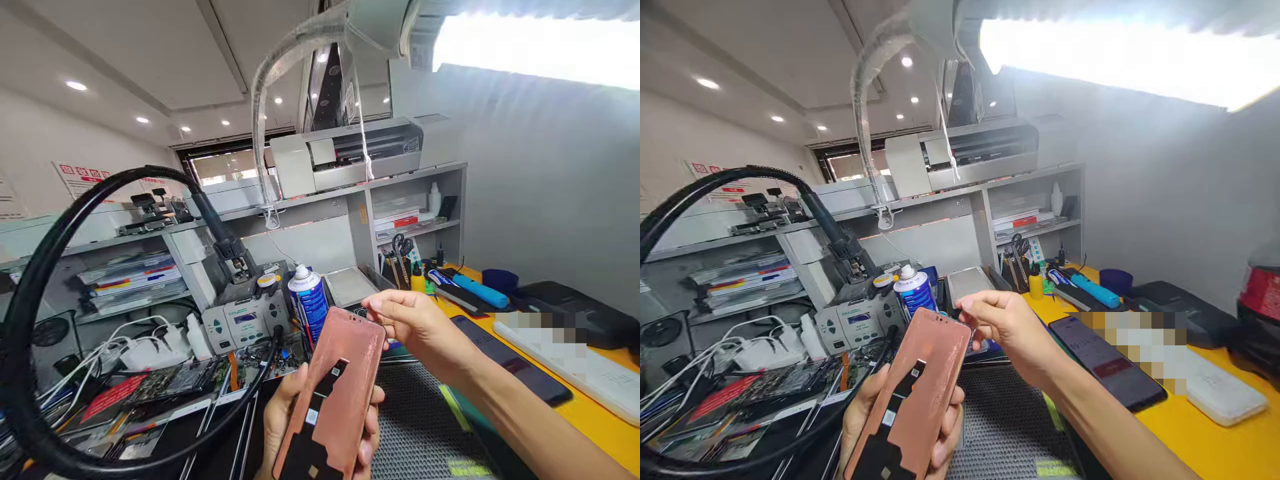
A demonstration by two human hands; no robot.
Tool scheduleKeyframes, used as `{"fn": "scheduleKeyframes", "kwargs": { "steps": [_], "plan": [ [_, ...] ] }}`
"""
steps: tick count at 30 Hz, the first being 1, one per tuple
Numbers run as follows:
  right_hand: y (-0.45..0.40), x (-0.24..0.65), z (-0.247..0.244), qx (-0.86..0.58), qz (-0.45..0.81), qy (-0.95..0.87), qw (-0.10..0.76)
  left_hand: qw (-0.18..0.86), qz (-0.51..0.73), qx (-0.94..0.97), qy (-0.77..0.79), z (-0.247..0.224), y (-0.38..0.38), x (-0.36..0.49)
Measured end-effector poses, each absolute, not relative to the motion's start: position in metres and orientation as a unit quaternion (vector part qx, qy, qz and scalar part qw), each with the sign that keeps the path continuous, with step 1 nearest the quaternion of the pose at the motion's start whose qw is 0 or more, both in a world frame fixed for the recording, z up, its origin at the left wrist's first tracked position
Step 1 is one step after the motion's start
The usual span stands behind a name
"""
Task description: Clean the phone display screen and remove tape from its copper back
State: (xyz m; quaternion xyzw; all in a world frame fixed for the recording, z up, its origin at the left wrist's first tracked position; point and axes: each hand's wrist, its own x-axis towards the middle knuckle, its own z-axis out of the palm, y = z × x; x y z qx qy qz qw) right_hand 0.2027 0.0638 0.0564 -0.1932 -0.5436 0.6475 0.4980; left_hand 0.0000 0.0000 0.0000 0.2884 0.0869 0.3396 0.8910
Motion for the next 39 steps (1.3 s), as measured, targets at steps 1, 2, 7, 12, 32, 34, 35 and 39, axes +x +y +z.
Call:
{"fn": "scheduleKeyframes", "kwargs": {
  "steps": [1,2,7,12,32,34,35,39],
  "plan": [
    [0.062,0.203,0.057,-0.190,0.649,-0.546,0.494,0.891,0.341,0.288,0.082,-0.001,0.001,-0.001],
    [0.061,0.204,0.057,-0.187,0.650,-0.550,0.490,0.892,0.341,0.286,0.078,-0.002,0.001,-0.001],
    [0.054,0.203,0.059,-0.174,0.642,-0.578,0.473,0.908,0.324,0.252,0.077,-0.007,0.002,-0.004],
    [0.051,0.200,0.057,-0.171,0.625,-0.588,0.485,0.897,0.341,0.275,0.055,-0.011,0.002,-0.003],
    [0.051,0.201,0.056,-0.188,0.585,-0.609,0.501,0.873,0.375,0.312,0.005,-0.009,0.003,0.004],
    [0.052,0.201,0.056,-0.188,0.586,-0.613,0.496,0.871,0.386,0.302,0.013,-0.007,0.002,0.005],
    [0.052,0.200,0.056,-0.189,0.585,-0.614,0.494,0.868,0.399,0.295,0.020,-0.006,0.001,0.006],
    [0.053,0.199,0.056,-0.204,0.576,-0.617,0.497,0.845,0.436,0.303,0.056,-0.001,-0.005,0.009]
  ]
}}
